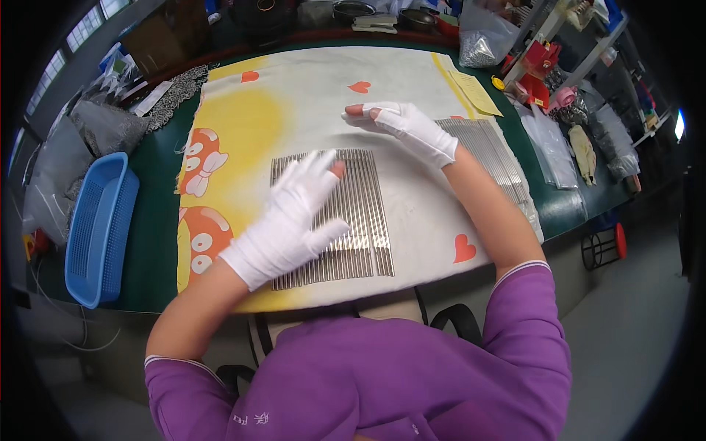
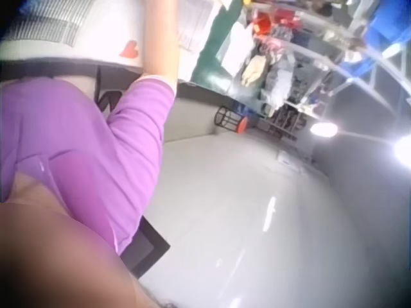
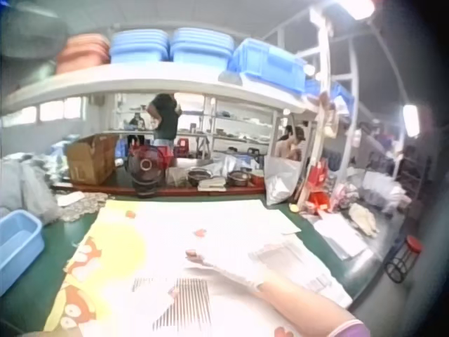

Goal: Organizing and packing multiple thin metal rods into plastic sleeves at a manufacturing workbench.

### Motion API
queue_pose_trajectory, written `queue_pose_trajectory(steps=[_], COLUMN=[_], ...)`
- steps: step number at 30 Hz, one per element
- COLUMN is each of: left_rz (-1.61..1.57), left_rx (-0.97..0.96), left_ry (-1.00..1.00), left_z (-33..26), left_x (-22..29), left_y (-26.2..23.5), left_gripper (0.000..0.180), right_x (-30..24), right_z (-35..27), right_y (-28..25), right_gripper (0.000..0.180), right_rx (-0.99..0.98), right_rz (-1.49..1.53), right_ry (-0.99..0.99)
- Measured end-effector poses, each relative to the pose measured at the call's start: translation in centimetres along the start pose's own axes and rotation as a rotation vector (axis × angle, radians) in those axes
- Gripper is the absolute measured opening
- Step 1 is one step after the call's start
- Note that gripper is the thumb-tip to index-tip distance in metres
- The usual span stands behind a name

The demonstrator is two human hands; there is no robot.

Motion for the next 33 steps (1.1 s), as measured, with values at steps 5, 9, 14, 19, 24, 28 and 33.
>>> queue_pose_trajectory(steps=[5,9,14,19,24,28,33], left_rz=[0.069,0.255,0.105,-0.118,-0.341,-0.513,-0.680], left_rx=[0.320,0.342,0.411,0.535,0.556,0.629,0.636], left_ry=[-0.312,-0.272,-0.399,-0.464,-0.559,-0.623,-0.765], left_z=[-1.7,-1.2,-2.6,-3.4,-2.9,-2.9,-3.7], left_x=[-10.6,-14.4,-17.3,-17.7,-17.1,-16.6,-17.9], left_y=[-3.7,-3.4,-2.6,-2.6,-2.7,-3.9,-4.1], left_gripper=[0.050,0.048,0.042,0.037,0.037,0.038,0.037], right_x=[-1.7,-1.0,-1.2,0.0,-0.4,-0.4,-0.8], right_z=[-4.9,-5.6,-3.1,-0.9,-0.3,0.8,2.3], right_y=[1.4,3.7,5.5,7.0,8.0,9.3,11.4], right_gripper=[0.043,0.051,0.057,0.061,0.070,0.079,0.069], right_rx=[-0.080,-0.185,-0.306,-0.447,-0.488,-0.562,-0.497], right_rz=[-0.752,-1.048,-1.121,-1.026,-1.039,-1.059,-1.015], right_ry=[-0.130,-0.378,-0.591,-0.675,-0.608,-0.577,-0.672])
Point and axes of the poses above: each hand's wrist, its own z-axis towards the middle knuckle, its own y-axis out of the palm, x = y × z, the point moved 3 cm from there along z, towards the middle knuckle, and after that the axes turned 2 degrees about -y, right-handed, at the moved point
